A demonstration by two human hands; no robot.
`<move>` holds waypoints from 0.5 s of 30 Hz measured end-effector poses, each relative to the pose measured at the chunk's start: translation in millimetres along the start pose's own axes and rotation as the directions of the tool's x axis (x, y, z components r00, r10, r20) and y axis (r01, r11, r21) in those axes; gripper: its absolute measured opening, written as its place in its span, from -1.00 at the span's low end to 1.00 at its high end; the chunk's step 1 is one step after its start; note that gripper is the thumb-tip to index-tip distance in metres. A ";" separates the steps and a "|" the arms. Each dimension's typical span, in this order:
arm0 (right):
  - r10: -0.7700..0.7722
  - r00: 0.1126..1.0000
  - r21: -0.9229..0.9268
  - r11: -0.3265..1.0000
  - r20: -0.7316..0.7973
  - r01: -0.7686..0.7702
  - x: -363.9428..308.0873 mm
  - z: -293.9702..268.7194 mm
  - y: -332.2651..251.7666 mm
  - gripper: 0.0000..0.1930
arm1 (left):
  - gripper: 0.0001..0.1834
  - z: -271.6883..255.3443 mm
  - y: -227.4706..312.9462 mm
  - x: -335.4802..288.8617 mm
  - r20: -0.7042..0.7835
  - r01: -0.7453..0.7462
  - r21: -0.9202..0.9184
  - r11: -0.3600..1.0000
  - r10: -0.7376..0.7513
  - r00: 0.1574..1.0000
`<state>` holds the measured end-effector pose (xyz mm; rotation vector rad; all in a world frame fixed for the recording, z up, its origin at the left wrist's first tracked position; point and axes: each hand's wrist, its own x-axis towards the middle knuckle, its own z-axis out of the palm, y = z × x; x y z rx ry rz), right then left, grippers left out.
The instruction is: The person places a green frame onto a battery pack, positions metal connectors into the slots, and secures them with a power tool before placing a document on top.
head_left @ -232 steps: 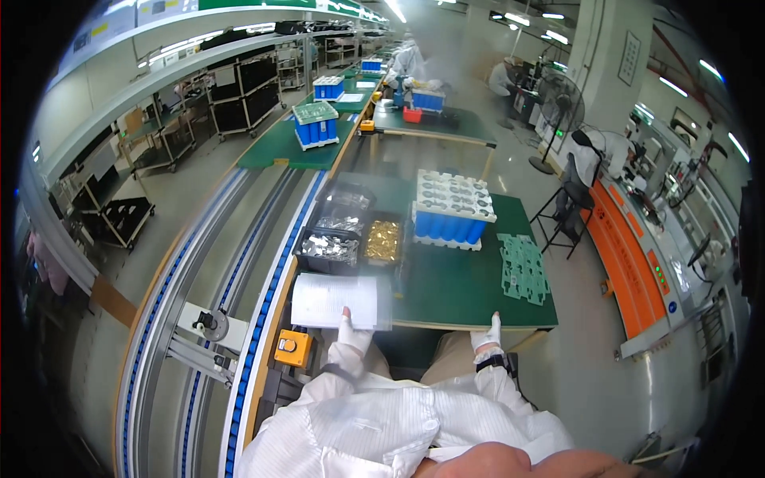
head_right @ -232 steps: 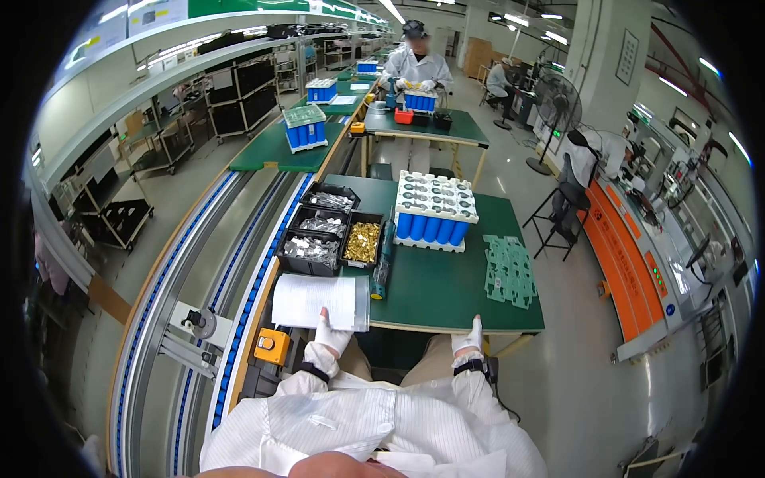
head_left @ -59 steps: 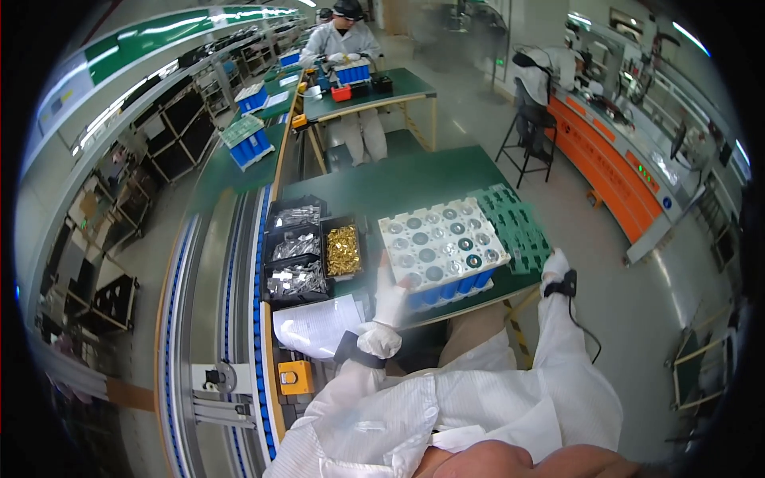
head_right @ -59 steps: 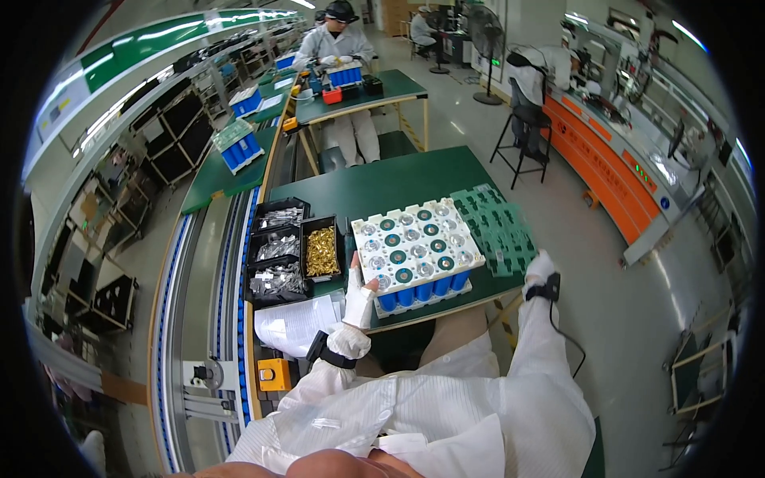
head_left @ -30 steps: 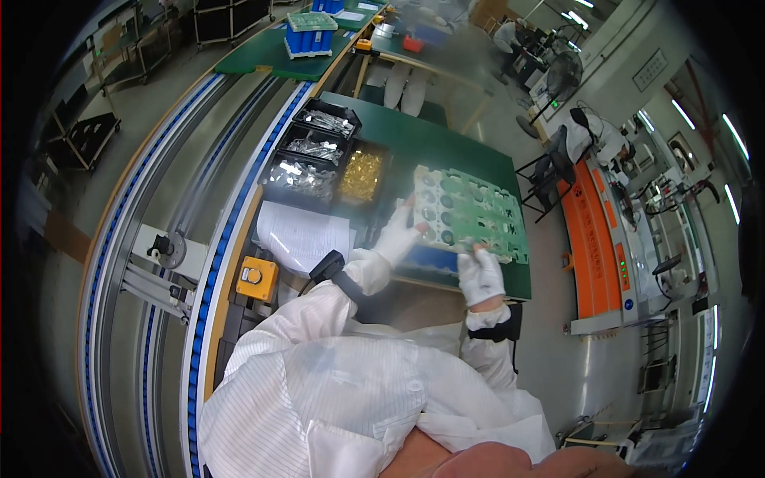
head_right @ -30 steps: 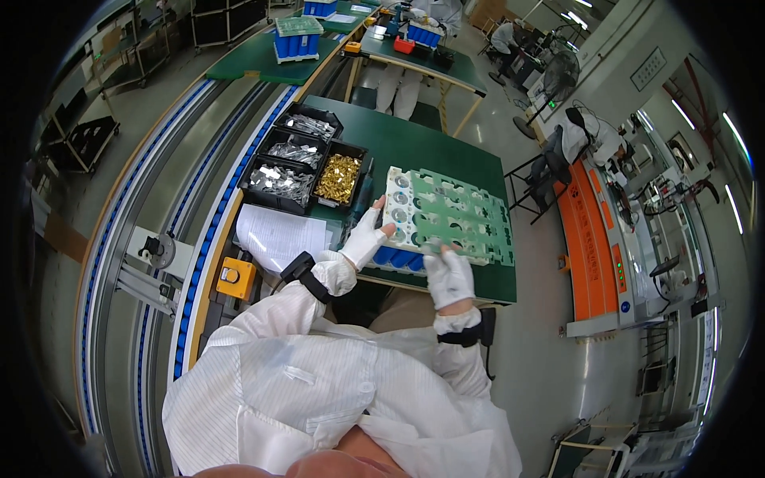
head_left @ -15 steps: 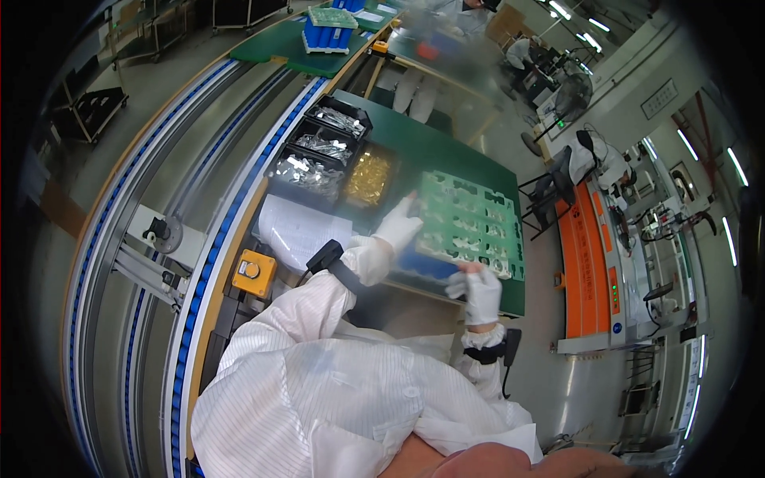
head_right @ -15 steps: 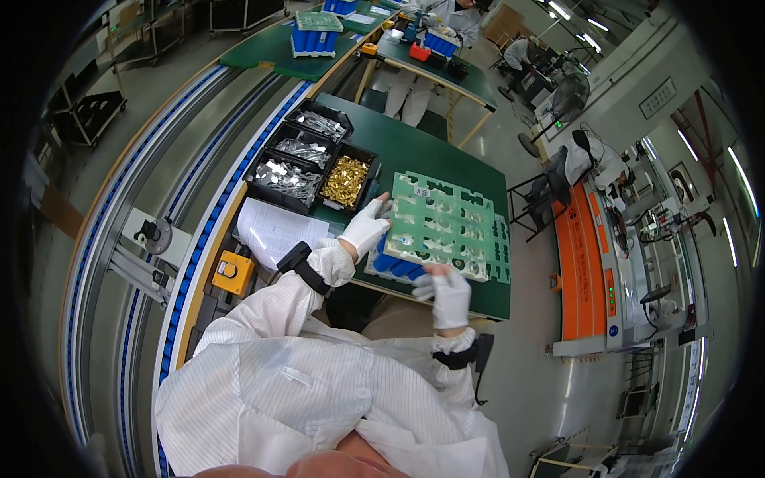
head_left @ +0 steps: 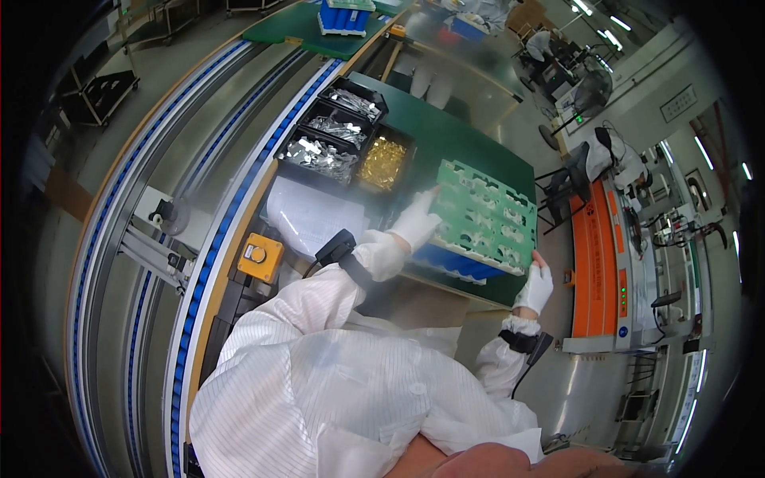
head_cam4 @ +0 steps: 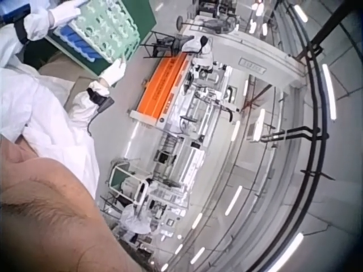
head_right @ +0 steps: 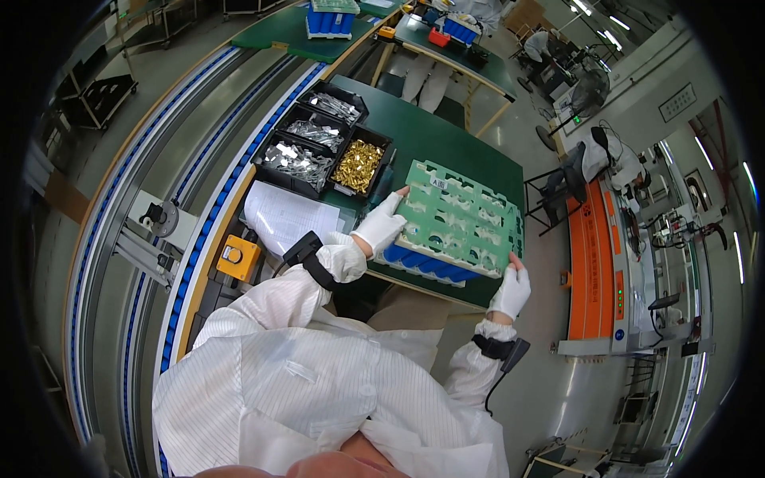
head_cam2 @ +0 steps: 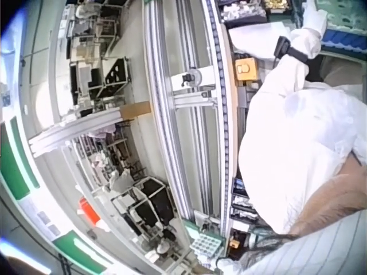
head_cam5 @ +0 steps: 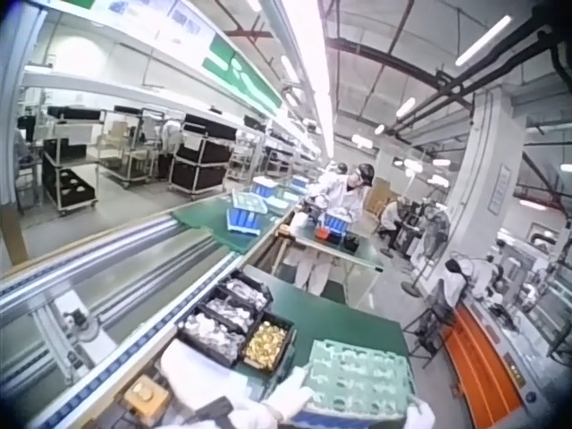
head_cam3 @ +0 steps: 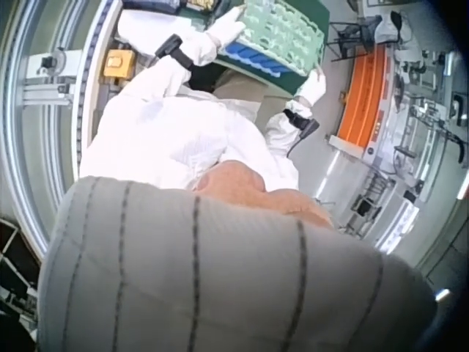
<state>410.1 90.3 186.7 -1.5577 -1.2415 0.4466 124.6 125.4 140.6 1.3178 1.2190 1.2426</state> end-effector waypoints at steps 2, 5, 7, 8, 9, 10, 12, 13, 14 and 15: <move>-0.007 1.000 0.036 0.999 -0.009 0.007 -9.8 0.6 -2.0 -0.73 | -0.31 -3.8 2.3 -8.9 -0.006 0.013 0.051 0.999 -0.013 1.000; -0.009 0.999 0.012 1.000 -0.044 0.010 -14.8 4.9 -3.5 -0.74 | -0.33 -4.3 0.6 -20.1 -0.011 -0.013 0.141 0.990 0.015 1.000; 0.013 0.999 0.069 0.998 -0.038 -0.011 -8.9 0.8 5.4 -0.74 | -0.37 -0.7 0.6 -22.9 0.017 -0.041 0.156 0.987 0.038 0.999; 0.049 0.998 0.123 0.991 -0.029 -0.045 -7.1 -0.1 9.2 -0.74 | -0.39 1.3 -2.0 -23.5 0.011 -0.055 0.124 0.991 0.054 0.998; 0.029 0.998 0.130 0.991 -0.048 -0.022 -4.5 -1.1 11.5 -0.74 | -0.40 1.9 -1.4 -22.5 0.016 -0.069 0.130 0.989 0.068 0.998; 0.012 0.999 0.134 0.991 -0.041 -0.007 -2.2 -2.9 14.0 -0.74 | -0.41 2.7 -1.1 -21.6 0.022 -0.083 0.135 0.987 0.081 0.996; 0.013 0.998 0.109 0.994 -0.056 -0.007 -0.7 -5.6 16.8 -0.74 | -0.44 3.9 -4.1 -21.4 -0.017 -0.125 0.169 0.978 0.130 0.991; 0.003 0.998 0.112 0.994 -0.055 0.003 2.5 -5.2 18.2 -0.74 | -0.44 2.6 -6.6 -20.7 -0.024 -0.125 0.162 0.979 0.131 0.991; -0.027 1.000 0.024 0.999 -0.003 0.027 3.1 -5.8 19.6 -0.75 | -0.45 2.0 -7.3 -21.4 -0.023 -0.125 0.155 0.980 0.130 0.991; -0.052 0.997 -0.063 0.996 0.052 0.055 4.4 -5.9 20.9 -0.75 | -0.47 2.4 -7.8 -20.7 -0.058 -0.085 0.133 0.987 0.093 0.994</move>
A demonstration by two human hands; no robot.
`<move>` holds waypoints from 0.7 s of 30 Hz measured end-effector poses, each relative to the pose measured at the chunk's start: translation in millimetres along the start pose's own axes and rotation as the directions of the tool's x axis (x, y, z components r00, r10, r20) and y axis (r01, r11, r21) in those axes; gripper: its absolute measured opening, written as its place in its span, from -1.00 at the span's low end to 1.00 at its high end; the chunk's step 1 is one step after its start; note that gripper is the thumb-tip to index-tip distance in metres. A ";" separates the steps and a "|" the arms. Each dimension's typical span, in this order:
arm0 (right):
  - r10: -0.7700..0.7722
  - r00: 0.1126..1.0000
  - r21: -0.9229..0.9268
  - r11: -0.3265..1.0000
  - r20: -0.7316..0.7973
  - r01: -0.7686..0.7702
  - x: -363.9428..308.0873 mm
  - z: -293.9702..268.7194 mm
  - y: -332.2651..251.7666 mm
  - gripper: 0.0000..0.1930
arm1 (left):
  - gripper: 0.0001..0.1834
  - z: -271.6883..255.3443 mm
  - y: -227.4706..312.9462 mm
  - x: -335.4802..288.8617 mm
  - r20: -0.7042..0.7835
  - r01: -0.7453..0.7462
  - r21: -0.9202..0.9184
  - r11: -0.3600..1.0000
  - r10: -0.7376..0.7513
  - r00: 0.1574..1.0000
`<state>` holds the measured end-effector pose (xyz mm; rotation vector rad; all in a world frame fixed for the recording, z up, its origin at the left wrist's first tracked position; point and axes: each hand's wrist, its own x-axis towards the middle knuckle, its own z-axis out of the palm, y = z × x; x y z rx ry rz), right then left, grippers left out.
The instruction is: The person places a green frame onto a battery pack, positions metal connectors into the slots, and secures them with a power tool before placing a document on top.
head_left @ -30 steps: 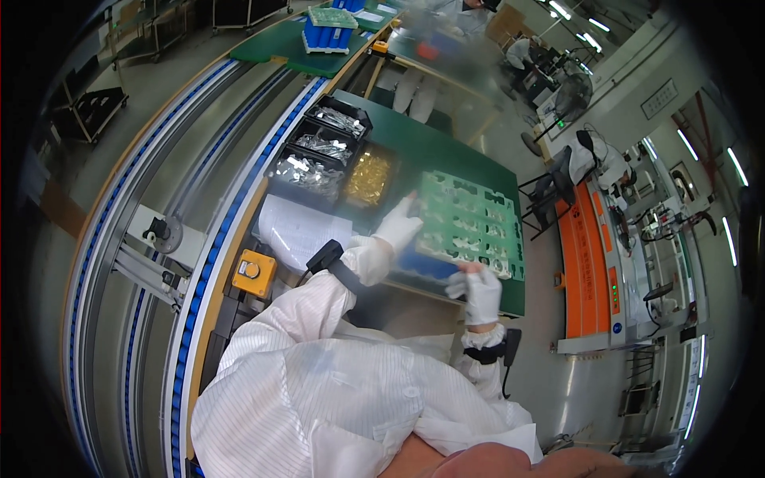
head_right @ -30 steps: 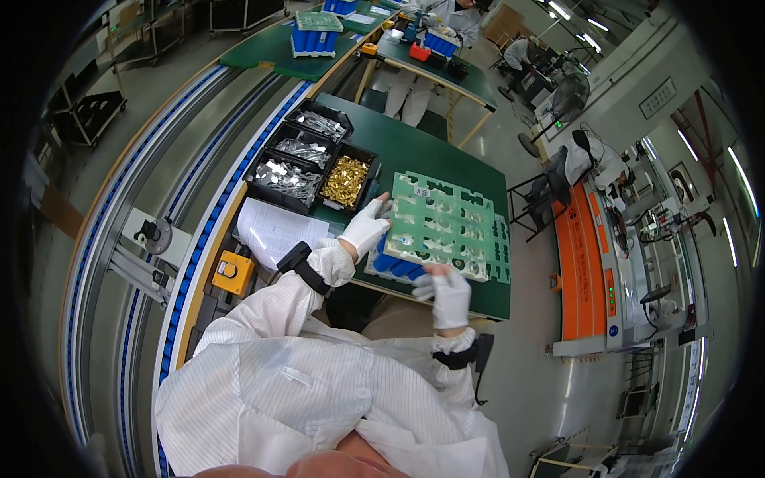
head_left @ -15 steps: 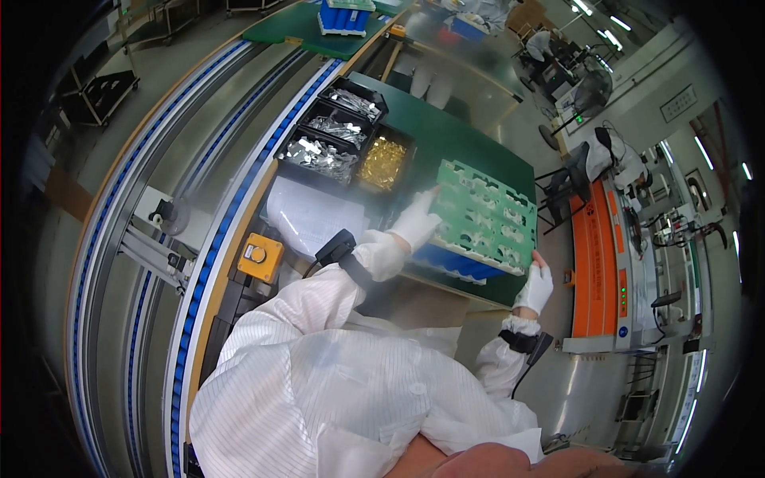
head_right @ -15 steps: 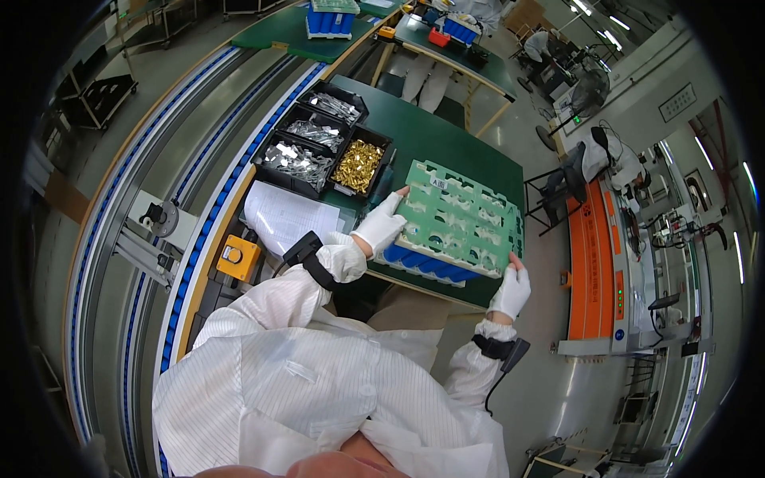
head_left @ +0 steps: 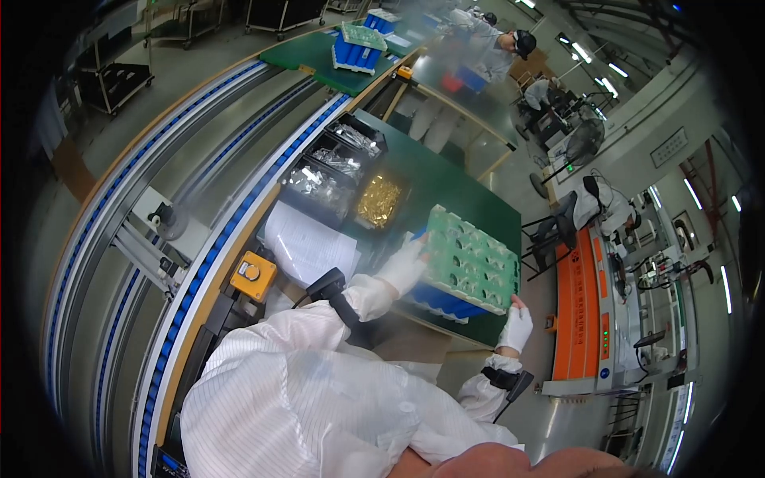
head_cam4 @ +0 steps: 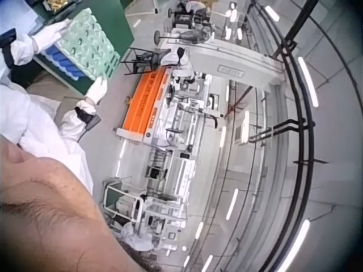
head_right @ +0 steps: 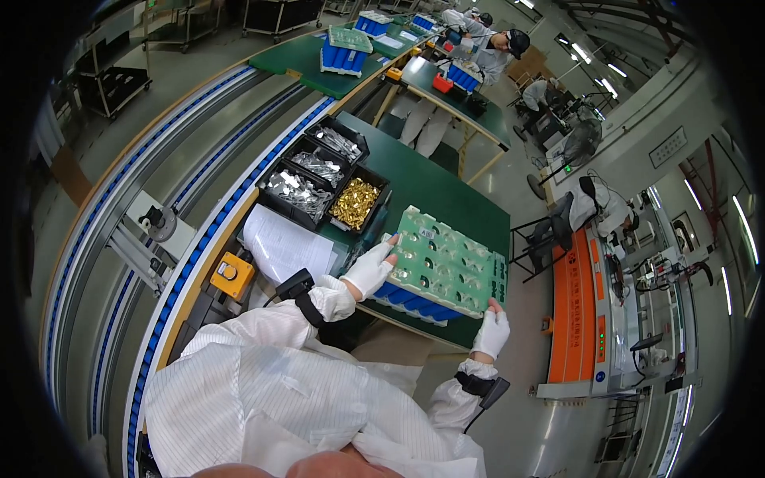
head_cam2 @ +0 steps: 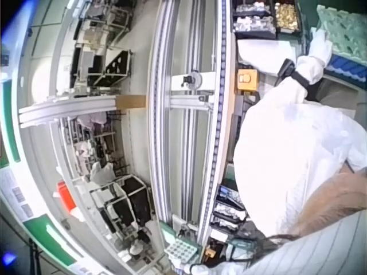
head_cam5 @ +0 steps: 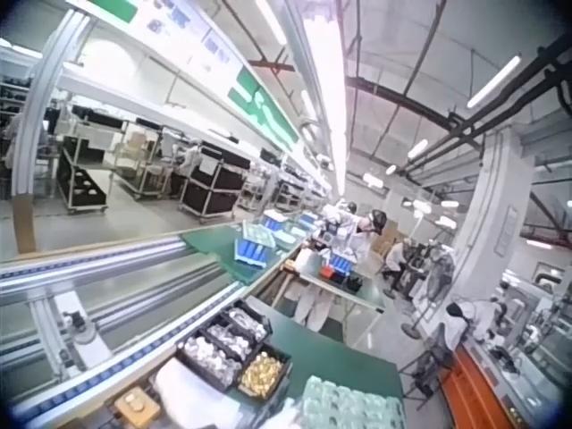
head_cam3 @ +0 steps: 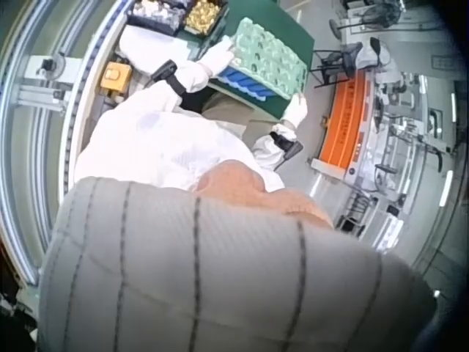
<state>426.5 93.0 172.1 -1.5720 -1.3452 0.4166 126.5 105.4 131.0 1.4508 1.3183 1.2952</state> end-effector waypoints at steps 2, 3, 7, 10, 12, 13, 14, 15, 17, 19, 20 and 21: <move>-0.107 0.991 -0.236 0.964 0.075 0.122 0.6 3.0 -8.5 -0.77 | -0.46 -5.5 -1.5 4.2 0.035 0.043 -0.077 0.996 -0.040 0.999; -0.114 0.990 -0.232 0.964 0.081 0.130 1.5 1.5 -12.4 -0.77 | -0.46 -8.9 -0.7 5.3 0.072 0.094 -0.152 0.984 -0.084 0.994; -0.182 0.974 -0.491 0.841 0.136 0.226 14.2 -5.6 -14.4 -0.79 | -0.40 -3.4 -5.8 8.1 0.064 0.079 -0.114 0.990 -0.072 0.995; -0.336 0.927 -0.401 0.836 0.166 0.374 31.9 5.0 -41.2 -0.80 | -0.38 -14.9 -6.1 12.5 0.078 0.069 -0.037 0.997 -0.066 0.995; -0.384 0.902 -0.331 0.840 0.196 0.429 46.7 23.2 -74.9 -0.81 | -0.40 -32.9 -11.5 22.9 0.013 0.047 -0.002 0.999 -0.047 0.999; -0.496 0.842 -0.287 0.792 0.213 0.539 57.1 33.7 -84.1 -0.82 | -0.42 -40.2 -18.1 29.3 -0.036 0.028 0.022 0.999 -0.027 0.999; -0.559 0.789 -0.237 0.755 0.254 0.611 63.6 51.9 -99.9 -0.82 | -0.48 -48.5 -43.2 36.4 -0.184 -0.065 0.062 0.996 0.075 0.980; -0.590 0.763 -0.207 0.738 0.264 0.642 73.7 63.0 -109.6 -0.84 | -0.50 -62.3 -24.0 42.7 -0.203 -0.007 0.030 1.000 0.013 0.979; -0.648 0.696 -0.124 0.698 0.309 0.705 92.8 95.9 -126.6 -0.85 | -0.54 -95.5 -17.1 64.4 -0.263 -0.034 0.278 0.960 0.110 0.958; -0.629 0.687 -0.075 0.715 0.364 0.695 107.7 133.7 -133.8 -0.83 | -0.60 -123.3 -15.6 88.1 -0.283 -0.054 0.393 0.918 0.176 0.943; -0.604 0.701 -0.094 0.729 0.380 0.678 111.5 151.8 -135.9 -0.82 | -0.62 -136.2 -16.6 102.0 -0.268 -0.018 0.510 0.860 0.179 0.947; -0.580 0.698 -0.134 0.721 0.419 0.680 113.2 168.2 -138.0 -0.80 | -0.65 -146.2 -25.8 116.1 -0.300 0.054 0.581 0.812 0.152 0.942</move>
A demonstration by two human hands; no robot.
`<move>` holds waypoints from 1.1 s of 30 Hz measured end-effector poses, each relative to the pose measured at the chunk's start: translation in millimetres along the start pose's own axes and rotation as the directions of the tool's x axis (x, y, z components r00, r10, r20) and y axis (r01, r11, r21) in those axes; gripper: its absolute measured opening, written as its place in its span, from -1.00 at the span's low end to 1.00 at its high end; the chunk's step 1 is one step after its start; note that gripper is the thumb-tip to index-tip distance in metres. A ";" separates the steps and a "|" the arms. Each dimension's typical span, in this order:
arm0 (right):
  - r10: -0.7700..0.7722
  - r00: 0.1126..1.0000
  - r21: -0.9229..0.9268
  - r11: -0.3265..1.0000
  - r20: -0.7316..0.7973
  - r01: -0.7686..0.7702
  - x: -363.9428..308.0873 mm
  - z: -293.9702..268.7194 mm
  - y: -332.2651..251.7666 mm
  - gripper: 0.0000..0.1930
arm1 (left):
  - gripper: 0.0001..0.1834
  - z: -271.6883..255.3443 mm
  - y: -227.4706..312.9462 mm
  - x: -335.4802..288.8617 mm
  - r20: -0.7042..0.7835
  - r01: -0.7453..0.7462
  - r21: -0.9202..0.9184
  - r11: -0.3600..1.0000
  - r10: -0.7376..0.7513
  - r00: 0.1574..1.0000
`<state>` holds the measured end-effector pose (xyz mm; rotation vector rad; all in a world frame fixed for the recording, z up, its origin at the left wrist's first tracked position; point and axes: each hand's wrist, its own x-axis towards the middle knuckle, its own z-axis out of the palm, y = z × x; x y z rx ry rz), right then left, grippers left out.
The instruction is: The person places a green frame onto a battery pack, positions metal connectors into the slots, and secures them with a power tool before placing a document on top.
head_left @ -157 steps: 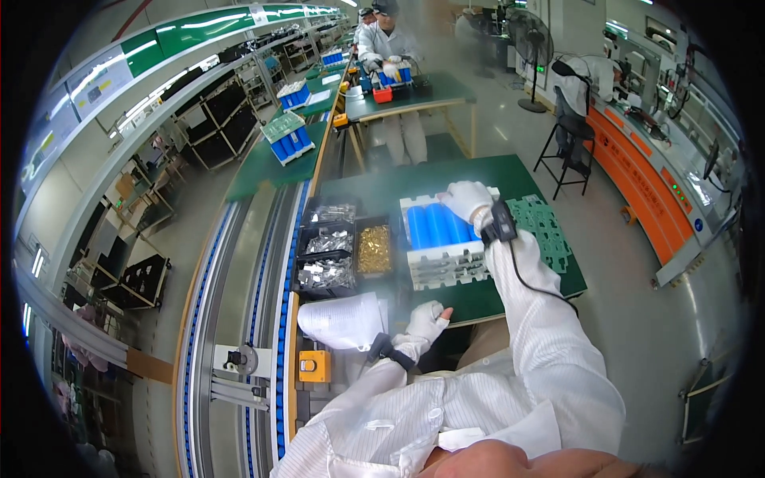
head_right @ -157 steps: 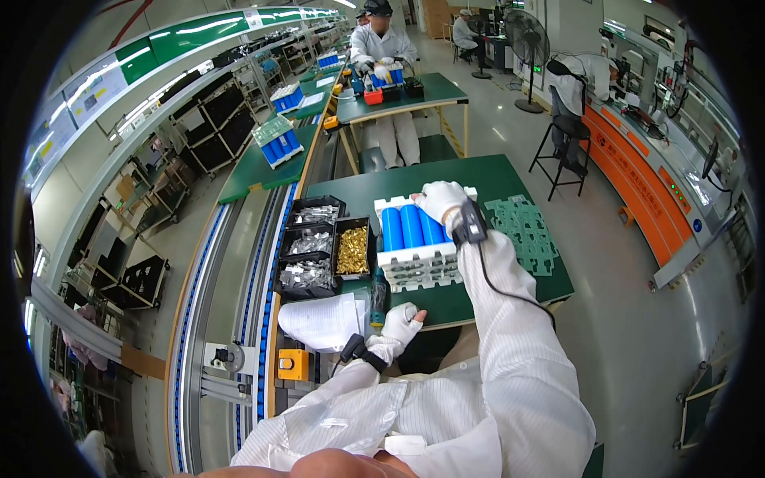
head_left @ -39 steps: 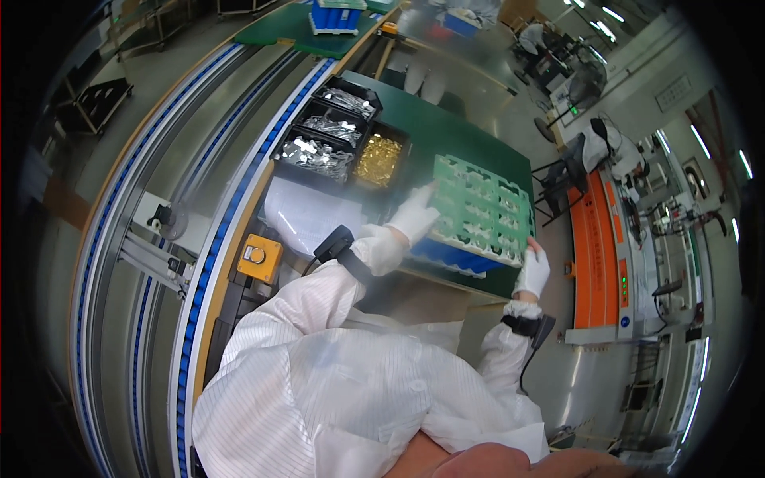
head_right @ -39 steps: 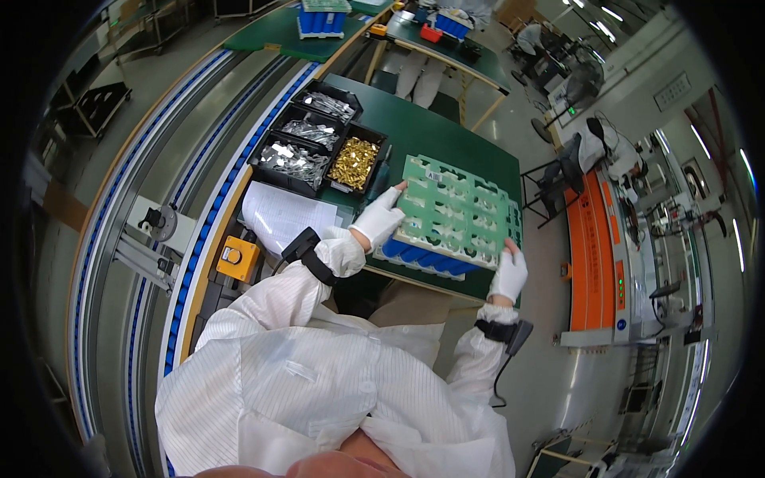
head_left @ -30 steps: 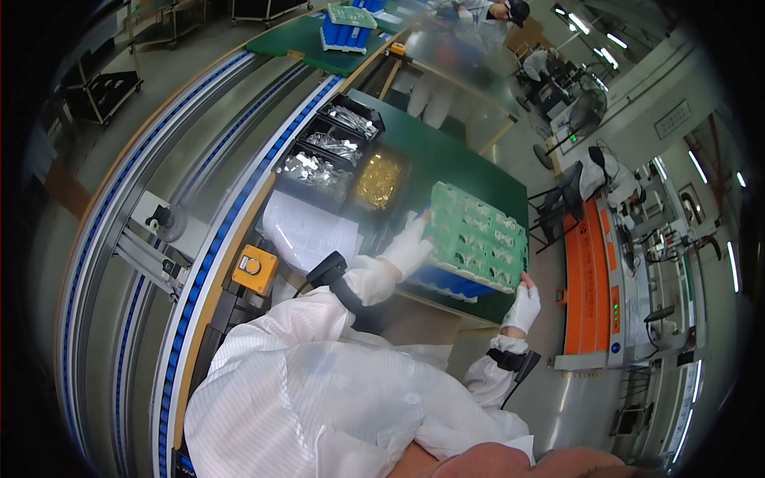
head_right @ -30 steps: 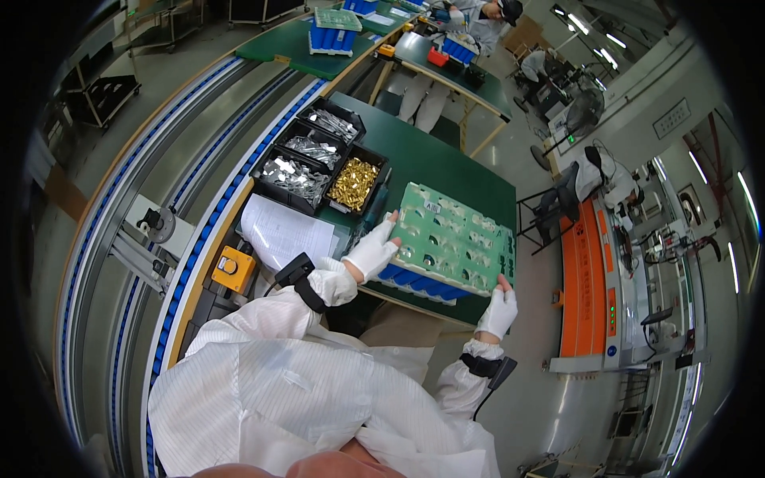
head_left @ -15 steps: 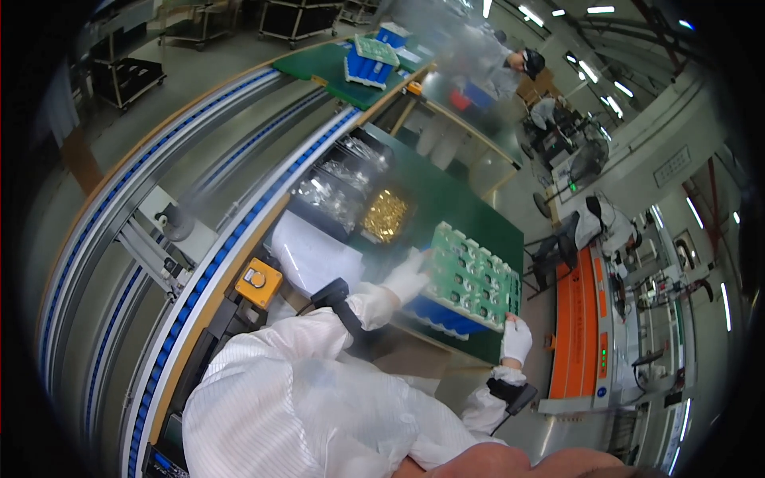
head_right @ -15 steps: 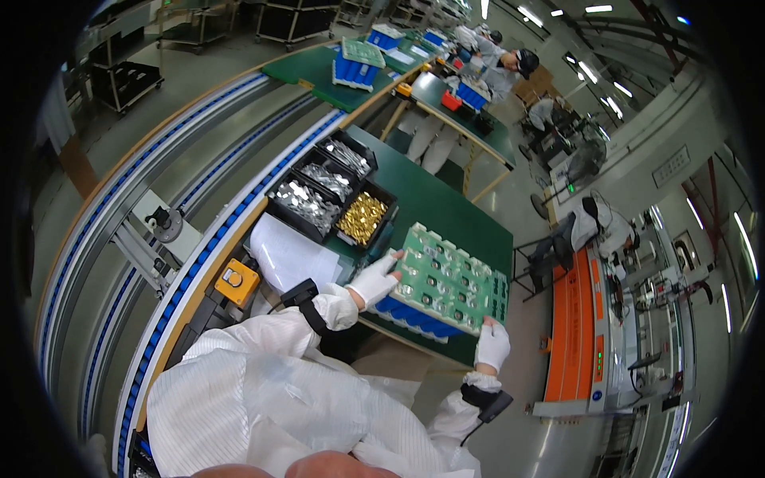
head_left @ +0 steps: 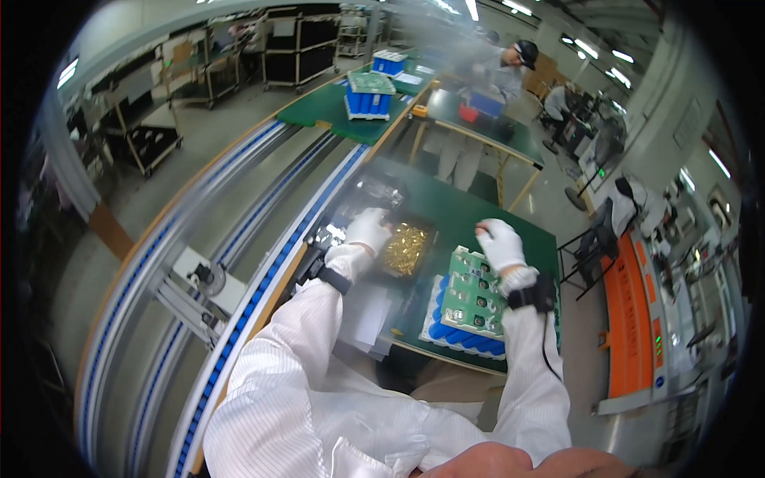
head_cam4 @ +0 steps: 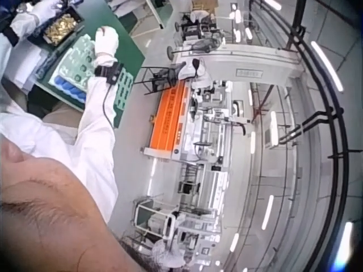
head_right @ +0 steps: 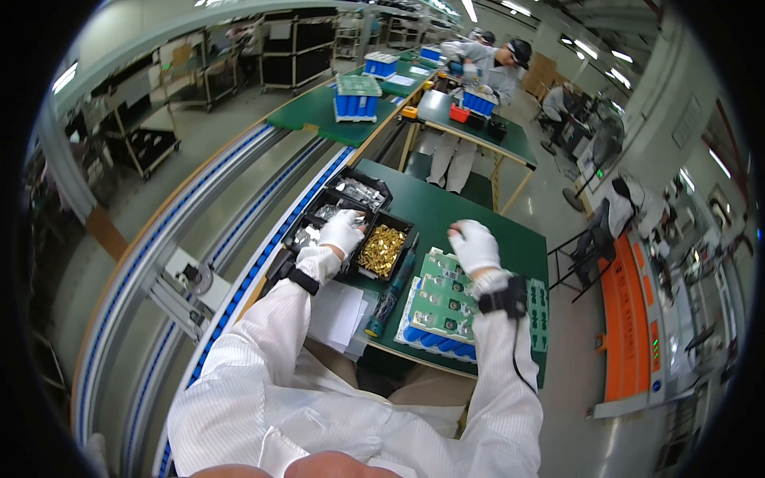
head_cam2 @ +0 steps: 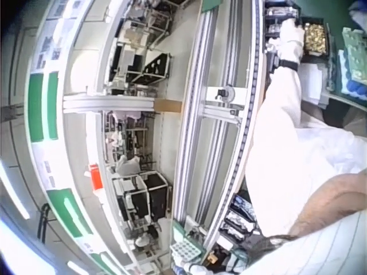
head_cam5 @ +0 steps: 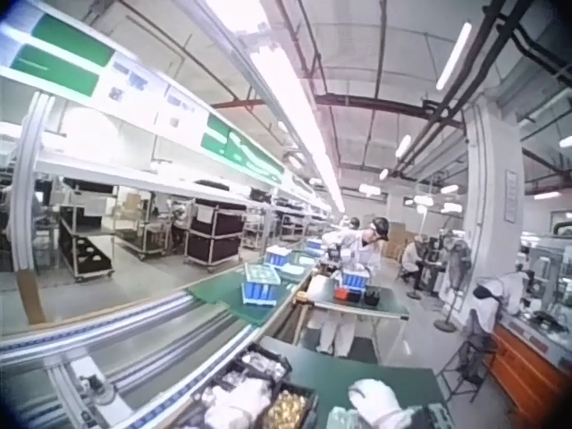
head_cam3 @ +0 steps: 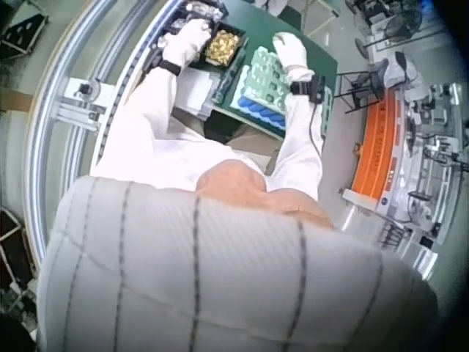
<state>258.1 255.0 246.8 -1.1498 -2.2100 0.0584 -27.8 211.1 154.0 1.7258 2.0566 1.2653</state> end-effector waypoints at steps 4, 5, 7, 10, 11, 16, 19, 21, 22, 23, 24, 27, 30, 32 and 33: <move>0.151 0.935 -0.271 0.961 0.322 -0.061 5.2 53.7 16.1 -0.62 | -0.67 -0.4 -39.1 40.2 0.236 -0.018 0.394 0.919 -0.082 0.968; 0.093 0.948 -0.256 0.967 0.304 -0.013 2.8 62.3 27.6 -0.58 | -0.66 1.4 -41.9 47.3 0.299 0.013 0.463 0.887 -0.170 0.939; 0.160 0.931 -0.200 0.975 0.329 -0.097 0.5 53.5 15.8 -0.53 | -0.66 4.9 -34.6 51.9 0.336 0.102 0.574 0.812 -0.347 0.876; 0.229 0.908 -0.197 0.966 0.351 -0.168 -6.1 35.9 16.5 -0.52 | -0.68 -2.8 18.5 50.1 0.331 0.104 0.652 0.751 -0.405 0.852; 0.225 0.911 -0.204 0.966 0.347 -0.160 -5.6 36.3 14.1 -0.52 | -0.66 -1.2 11.5 53.6 0.358 0.086 0.677 0.731 -0.430 0.829; 0.222 0.904 -0.170 0.971 0.365 -0.170 0.3 39.9 8.0 -0.49 | -0.77 17.9 -26.5 56.4 0.261 0.071 0.624 0.779 -0.293 0.920; 0.257 0.900 -0.155 0.964 0.353 -0.215 -0.2 32.2 8.2 -0.49 | -0.76 13.7 -15.8 59.4 0.267 0.070 0.628 0.775 -0.300 0.916; 0.283 0.870 -0.139 0.959 0.404 -0.248 3.0 31.9 10.1 -0.49 | -0.67 10.0 -12.6 65.1 0.258 0.135 0.651 0.747 -0.385 0.886; 0.291 0.873 -0.137 0.956 0.391 -0.258 3.6 31.4 9.3 -0.49 | -0.65 8.2 -9.8 65.6 0.263 0.165 0.663 0.730 -0.434 0.862; 0.273 0.883 -0.128 0.962 0.383 -0.242 1.9 35.0 15.1 -0.49 | -0.64 8.1 1.2 65.9 0.278 0.180 0.685 0.706 -0.482 0.831; 0.259 0.892 -0.122 0.966 0.372 -0.230 -1.3 32.2 17.8 -0.49 | -0.63 9.9 13.2 64.9 0.294 0.188 0.707 0.682 -0.525 0.799; 0.297 0.841 -0.113 0.954 0.451 -0.277 -2.9 20.3 3.7 -0.56 | -0.79 14.0 5.3 54.5 0.249 0.056 0.734 0.677 -0.345 0.905; 0.205 0.911 -0.121 0.977 0.358 -0.173 -4.8 33.6 13.4 -0.62 | -0.78 19.9 -19.1 57.4 0.261 -0.020 0.687 0.726 -0.221 0.940; 0.263 0.887 -0.017 0.961 0.379 -0.277 -7.8 18.4 -2.7 -0.64 | -0.76 17.3 -27.3 59.6 0.312 -0.053 0.720 0.692 -0.254 0.915; 0.294 0.883 0.015 0.947 0.367 -0.321 -10.3 17.3 -1.0 -0.60 | -0.76 19.5 -29.3 59.5 0.320 -0.072 0.692 0.718 -0.216 0.922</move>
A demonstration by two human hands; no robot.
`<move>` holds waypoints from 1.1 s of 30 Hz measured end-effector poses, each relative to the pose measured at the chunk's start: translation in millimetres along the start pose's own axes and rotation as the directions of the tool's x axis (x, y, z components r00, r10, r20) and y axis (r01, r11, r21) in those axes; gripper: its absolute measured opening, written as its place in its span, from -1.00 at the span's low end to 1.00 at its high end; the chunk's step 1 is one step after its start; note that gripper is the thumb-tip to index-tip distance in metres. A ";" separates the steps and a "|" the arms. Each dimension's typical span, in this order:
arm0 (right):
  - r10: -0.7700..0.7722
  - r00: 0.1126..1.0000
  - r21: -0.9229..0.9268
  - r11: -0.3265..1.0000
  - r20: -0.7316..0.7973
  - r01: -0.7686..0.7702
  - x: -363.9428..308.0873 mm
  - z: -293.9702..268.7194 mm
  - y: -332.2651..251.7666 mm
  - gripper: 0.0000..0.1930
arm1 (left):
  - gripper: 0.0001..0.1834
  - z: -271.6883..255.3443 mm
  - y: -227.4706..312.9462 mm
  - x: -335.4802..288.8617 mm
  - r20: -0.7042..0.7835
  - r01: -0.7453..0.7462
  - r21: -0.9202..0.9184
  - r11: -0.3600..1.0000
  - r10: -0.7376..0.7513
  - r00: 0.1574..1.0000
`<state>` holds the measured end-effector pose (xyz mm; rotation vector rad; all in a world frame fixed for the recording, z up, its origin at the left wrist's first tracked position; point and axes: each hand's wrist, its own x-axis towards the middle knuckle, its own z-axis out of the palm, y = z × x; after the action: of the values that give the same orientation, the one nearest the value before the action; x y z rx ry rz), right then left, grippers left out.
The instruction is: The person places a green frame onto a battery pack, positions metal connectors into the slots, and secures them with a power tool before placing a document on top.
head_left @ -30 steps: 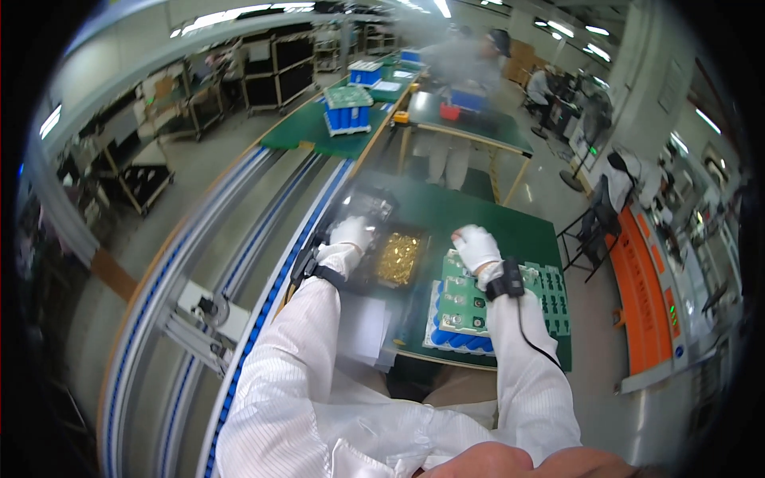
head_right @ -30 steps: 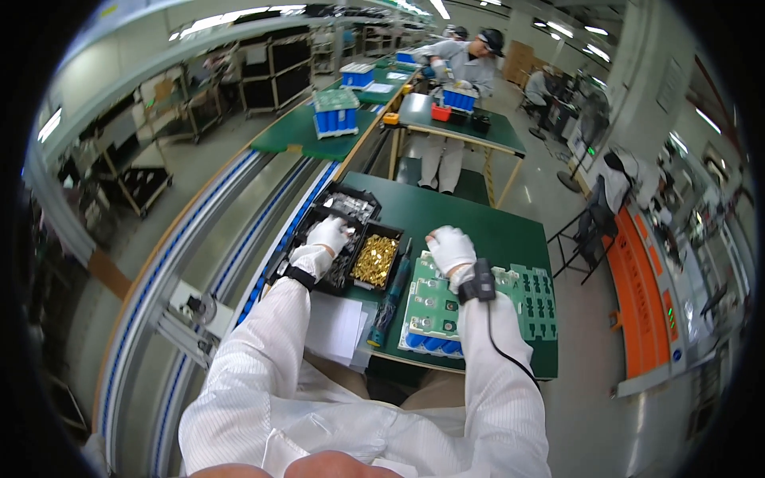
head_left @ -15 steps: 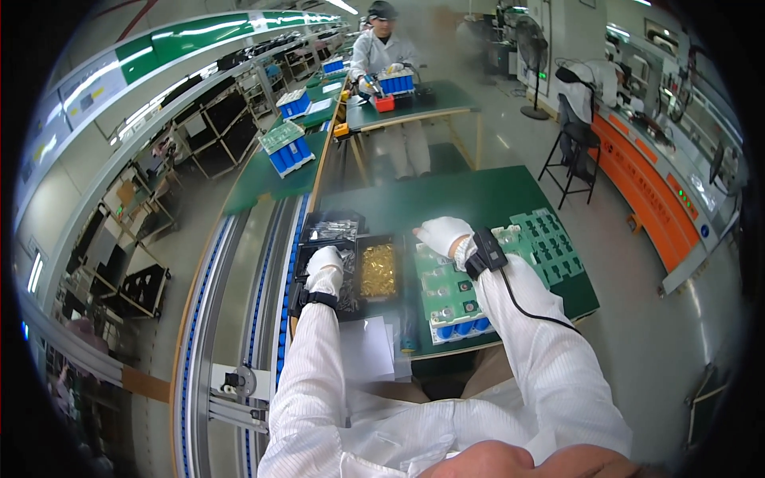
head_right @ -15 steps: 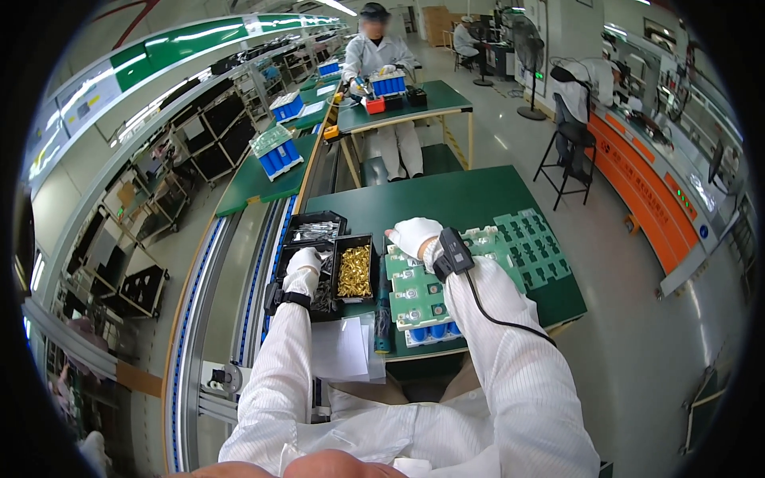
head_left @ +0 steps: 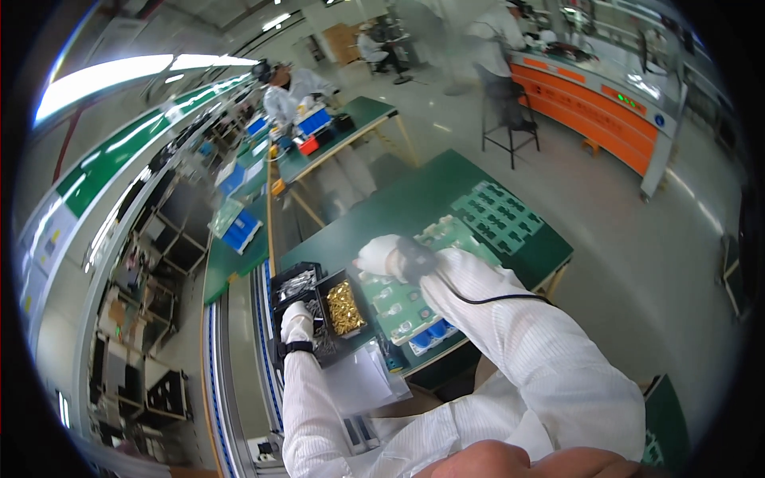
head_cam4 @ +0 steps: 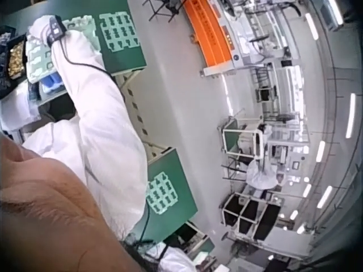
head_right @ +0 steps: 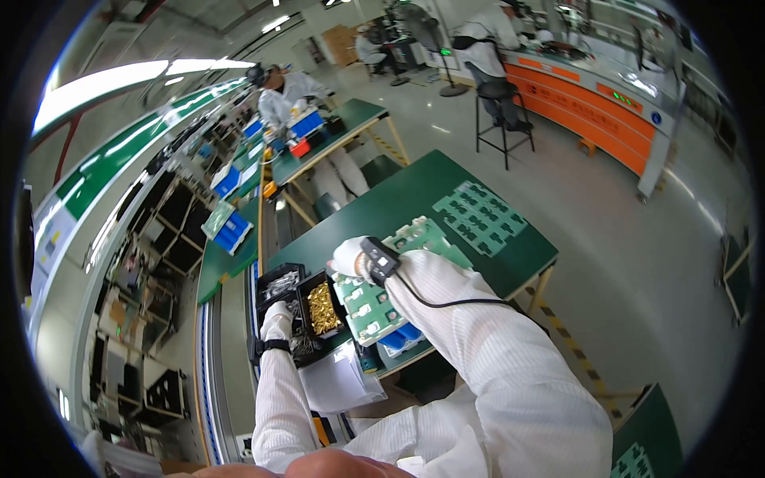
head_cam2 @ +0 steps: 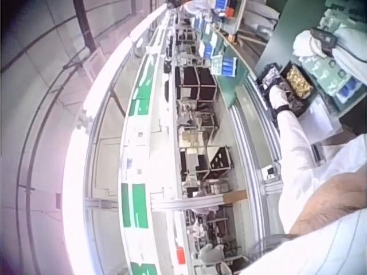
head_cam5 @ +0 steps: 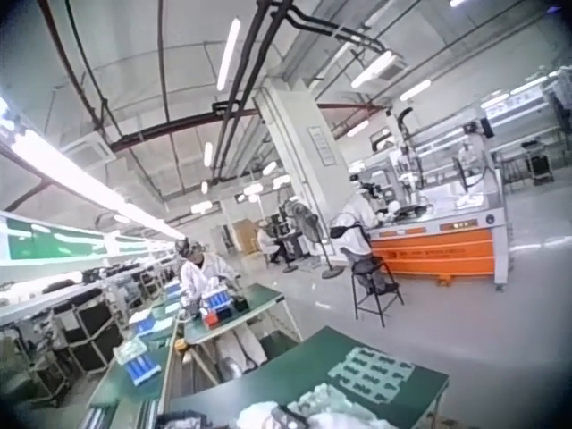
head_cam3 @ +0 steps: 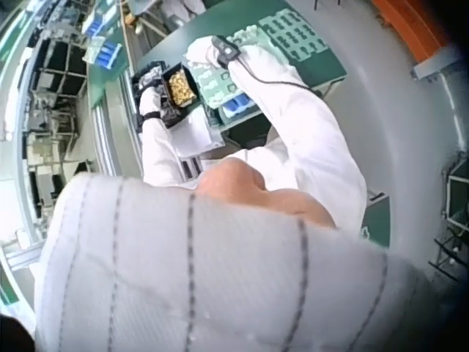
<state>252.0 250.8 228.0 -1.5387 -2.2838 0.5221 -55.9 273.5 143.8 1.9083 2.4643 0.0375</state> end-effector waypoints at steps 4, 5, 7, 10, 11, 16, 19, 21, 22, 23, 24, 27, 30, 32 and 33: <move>0.029 0.998 -0.066 0.997 0.059 -0.025 -3.9 -7.4 3.8 -0.54 | -0.74 2.3 9.7 10.0 0.083 -0.021 0.124 0.992 0.010 0.997; 0.007 0.999 -0.067 0.998 0.050 -0.004 -4.0 -5.4 4.8 -0.53 | -0.69 1.0 11.5 15.7 0.143 0.008 0.183 0.983 -0.034 0.989; 0.008 0.999 -0.141 0.990 0.032 -0.004 -0.6 -0.9 9.3 -0.52 | -0.63 3.3 16.1 23.9 0.221 0.068 0.243 0.968 -0.124 0.968; -0.038 0.999 -0.131 0.991 0.006 0.039 8.9 5.0 -7.6 -0.51 | -0.62 19.1 -35.6 46.5 0.165 0.100 0.145 0.984 -0.124 0.979; -0.026 0.999 -0.118 0.993 0.021 0.028 8.2 5.7 -8.8 -0.51 | -0.60 22.0 -40.0 48.1 0.134 -0.147 0.075 0.986 0.136 0.982; -0.038 0.999 -0.147 0.989 -0.021 0.035 2.9 3.4 9.3 -0.56 | -0.65 38.6 -12.9 36.0 -0.070 -0.001 -0.205 0.979 -0.014 0.997; 0.044 0.995 -0.049 0.998 0.090 -0.039 -8.2 -12.8 2.2 -0.56 | -0.71 36.1 -7.4 25.2 -0.085 0.044 -0.344 0.938 -0.077 0.993; -0.003 1.000 -0.098 0.995 0.018 0.005 -3.6 -4.1 8.3 -0.56 | -0.76 35.6 -6.8 23.5 -0.216 0.002 -0.339 0.941 -0.080 0.973; -0.045 0.998 -0.151 0.988 -0.049 0.037 0.2 1.1 12.9 -0.56 | -0.77 35.4 -5.4 23.6 -0.230 0.009 -0.353 0.936 -0.096 0.969; -0.051 0.998 -0.149 0.988 -0.045 0.043 -0.7 -1.1 8.7 -0.56 | -0.77 37.0 -10.1 23.4 -0.229 0.016 -0.351 0.936 -0.102 0.968; -0.041 0.999 -0.132 0.990 -0.005 0.040 -1.5 -3.9 5.1 -0.56 | -0.79 38.6 -14.0 23.8 -0.262 0.015 -0.340 0.940 -0.110 0.959; -0.037 0.999 -0.129 0.991 0.012 0.038 2.4 0.1 5.8 -0.55 | -0.82 39.9 -13.8 26.0 -0.292 0.023 -0.323 0.946 -0.123 0.949; -0.036 0.999 -0.150 0.988 0.017 0.038 4.9 1.5 6.0 -0.55 | -0.83 40.0 -13.8 24.9 -0.300 0.036 -0.338 0.941 -0.144 0.943; -0.022 0.999 -0.158 0.987 0.041 0.028 4.6 0.5 6.7 -0.55 | -0.82 39.7 -10.4 21.5 -0.310 0.025 -0.360 0.933 -0.145 0.940; -0.020 0.999 -0.158 0.987 0.044 0.027 4.1 0.4 8.7 -0.55 | -0.82 38.0 -6.6 20.2 -0.308 0.022 -0.360 0.933 -0.141 0.941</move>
<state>257.4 257.5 223.8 -1.5846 -2.4244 0.3779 -66.0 291.5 105.6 1.7569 2.5029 0.8031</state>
